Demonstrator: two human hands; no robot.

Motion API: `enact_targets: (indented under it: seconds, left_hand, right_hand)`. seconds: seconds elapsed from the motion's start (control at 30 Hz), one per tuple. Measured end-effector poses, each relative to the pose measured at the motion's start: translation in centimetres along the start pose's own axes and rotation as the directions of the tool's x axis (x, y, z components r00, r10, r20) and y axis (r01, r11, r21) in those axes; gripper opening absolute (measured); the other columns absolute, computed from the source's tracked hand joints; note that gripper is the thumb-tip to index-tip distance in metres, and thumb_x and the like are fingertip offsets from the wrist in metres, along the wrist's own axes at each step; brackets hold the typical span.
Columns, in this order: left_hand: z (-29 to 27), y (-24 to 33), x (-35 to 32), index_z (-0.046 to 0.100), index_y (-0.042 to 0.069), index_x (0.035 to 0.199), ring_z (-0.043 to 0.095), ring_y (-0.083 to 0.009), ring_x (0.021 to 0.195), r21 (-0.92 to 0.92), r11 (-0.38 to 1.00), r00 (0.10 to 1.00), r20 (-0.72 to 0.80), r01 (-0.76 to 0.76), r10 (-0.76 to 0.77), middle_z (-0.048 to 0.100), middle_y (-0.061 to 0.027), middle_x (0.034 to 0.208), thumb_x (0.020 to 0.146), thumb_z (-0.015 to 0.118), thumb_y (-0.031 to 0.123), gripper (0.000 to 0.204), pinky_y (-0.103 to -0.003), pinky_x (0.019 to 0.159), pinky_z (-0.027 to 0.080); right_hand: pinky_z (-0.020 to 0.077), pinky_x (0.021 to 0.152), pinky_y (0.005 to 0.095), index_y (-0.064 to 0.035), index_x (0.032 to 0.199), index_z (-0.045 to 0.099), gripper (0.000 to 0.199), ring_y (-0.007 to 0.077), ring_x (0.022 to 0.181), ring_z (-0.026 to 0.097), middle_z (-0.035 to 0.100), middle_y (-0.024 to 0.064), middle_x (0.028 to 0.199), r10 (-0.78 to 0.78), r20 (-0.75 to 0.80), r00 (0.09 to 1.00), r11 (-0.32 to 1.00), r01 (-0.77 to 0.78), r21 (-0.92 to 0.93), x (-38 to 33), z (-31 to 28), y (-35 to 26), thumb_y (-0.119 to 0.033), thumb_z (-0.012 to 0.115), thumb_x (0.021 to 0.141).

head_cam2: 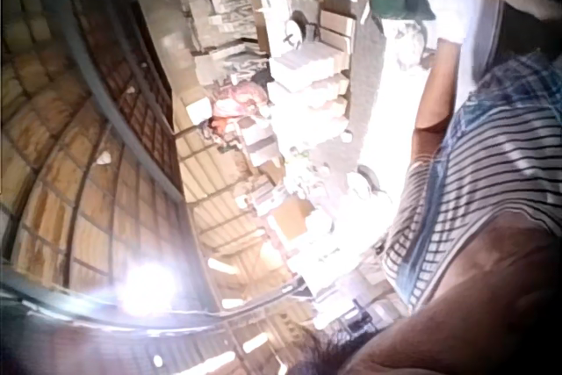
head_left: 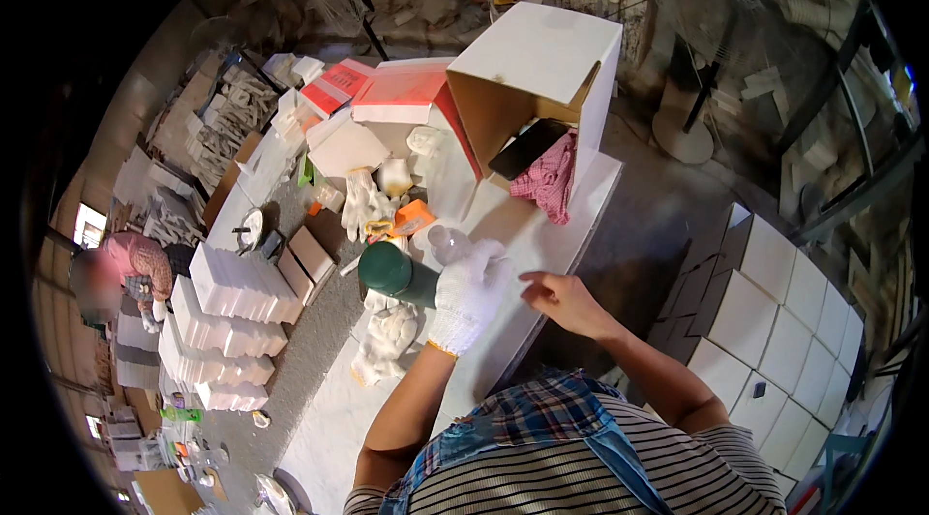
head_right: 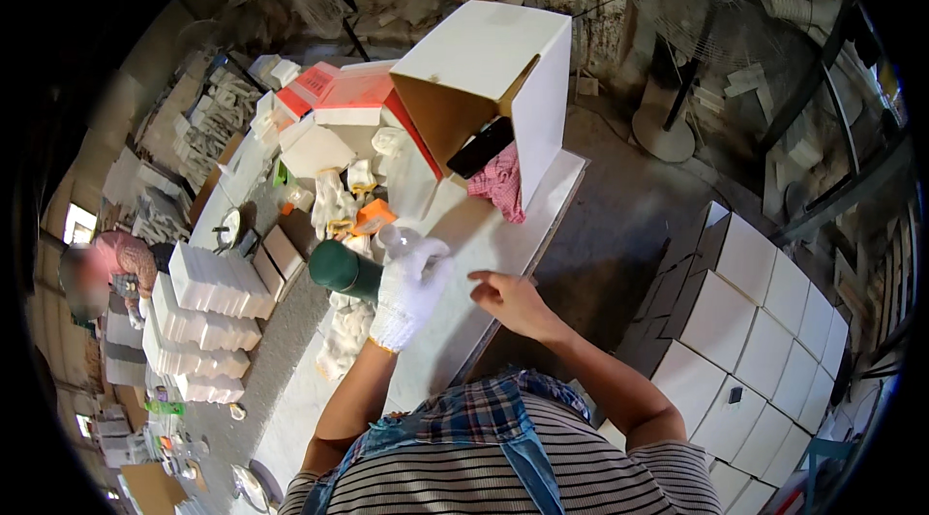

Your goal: The person walks through a warehouse and picks up a cardboard box. They remove a flat white panel from the box and place it into a wooden frame structure on a pallet. The person then picks up another box and places it on the pallet.

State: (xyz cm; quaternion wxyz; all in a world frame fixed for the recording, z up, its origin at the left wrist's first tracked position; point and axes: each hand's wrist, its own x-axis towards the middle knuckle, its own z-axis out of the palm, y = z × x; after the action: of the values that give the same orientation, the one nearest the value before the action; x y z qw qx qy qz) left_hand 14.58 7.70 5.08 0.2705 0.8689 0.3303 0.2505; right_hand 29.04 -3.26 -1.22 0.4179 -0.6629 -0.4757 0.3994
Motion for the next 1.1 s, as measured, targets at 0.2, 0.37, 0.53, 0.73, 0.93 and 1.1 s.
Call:
enact_targets:
  seconds: [0.2, 0.37, 0.53, 0.73, 0.93, 1.1]
  left_hand:
    - [2.0, 0.4, -2.9, 0.066, 0.000, 0.105, 0.070, -0.0226, 0.087, -0.178, 0.979, 0.991, 0.100, 0.103, -0.086, 0.071, -0.0151, 0.095, 0.088, 0.068, 0.017, 0.025, -0.031, 0.079, 0.055]
    - [1.3, -1.9, -9.0, 0.066, 0.002, 0.103, 0.071, -0.0275, 0.082, -0.212, 0.918, 0.933, 0.207, 0.336, -0.294, 0.070, -0.0173, 0.092, 0.088, 0.067, 0.021, 0.024, -0.034, 0.075, 0.055]
    - [0.0, -5.2, -13.7, 0.066, 0.000, 0.108, 0.069, -0.0228, 0.088, -0.309, 0.769, 0.828, 0.227, 0.560, -0.512, 0.071, -0.0156, 0.095, 0.088, 0.066, 0.020, 0.028, -0.032, 0.078, 0.054]
    - [-1.8, -5.8, -14.5, 0.066, -0.001, 0.108, 0.066, -0.0198, 0.087, -0.240, 0.811, 0.846, 0.138, 0.533, -0.515, 0.068, -0.0135, 0.094, 0.087, 0.068, 0.020, 0.030, -0.031, 0.078, 0.052]
    - [-2.1, -5.6, -13.7, 0.066, 0.000, 0.110, 0.066, -0.0205, 0.090, -0.262, 0.786, 0.829, 0.177, 0.560, -0.531, 0.068, -0.0136, 0.096, 0.087, 0.068, 0.020, 0.030, -0.031, 0.081, 0.052]
    - [-2.2, -5.4, -13.0, 0.065, 0.000, 0.112, 0.066, -0.0218, 0.091, -0.253, 0.773, 0.813, 0.206, 0.581, -0.544, 0.069, -0.0145, 0.098, 0.087, 0.068, 0.018, 0.031, -0.032, 0.082, 0.052]
  right_hand:
    - [0.0540, 0.080, 0.0386, -0.0049, 0.141, 0.042, 0.057, 0.0273, 0.100, 0.064, 0.061, 0.0174, 0.119, -0.257, -0.415, 0.873, 0.966, 0.235, -0.104, 9.5, 0.7, 1.0, -0.013, 0.064, 0.089]
    - [0.0554, 0.069, 0.0437, 0.0029, 0.144, 0.034, 0.075, 0.0374, 0.080, 0.069, 0.070, 0.0198, 0.091, -0.059, -0.696, 0.716, 0.975, -0.107, -0.193, 18.3, 1.5, 3.3, -0.040, 0.061, 0.089]
    - [0.0552, 0.059, 0.0431, 0.0015, 0.148, 0.026, 0.084, 0.0324, 0.064, 0.069, 0.069, 0.0207, 0.075, -0.020, -0.784, 0.620, 0.896, -0.336, -0.289, 20.8, 2.5, 5.3, -0.046, 0.061, 0.089]
    - [0.0554, 0.059, 0.0379, -0.0038, 0.153, 0.013, 0.084, 0.0270, 0.057, 0.067, 0.068, 0.0159, 0.072, 0.137, -0.741, 0.658, 0.985, -0.010, 0.173, 21.6, 2.4, 5.5, -0.026, 0.065, 0.090]
    - [0.0551, 0.057, 0.0351, -0.0063, 0.154, 0.012, 0.083, 0.0226, 0.056, 0.068, 0.068, 0.0148, 0.071, 0.248, -0.665, 0.704, 0.950, -0.040, 0.311, 20.8, 1.7, 3.8, -0.018, 0.062, 0.089]
    - [0.0581, 0.057, 0.0345, -0.0060, 0.153, 0.015, 0.084, 0.0254, 0.057, 0.068, 0.069, 0.0188, 0.084, 0.262, -0.638, 0.724, 0.953, -0.089, 0.290, 21.4, 0.8, 4.2, -0.014, 0.062, 0.083]
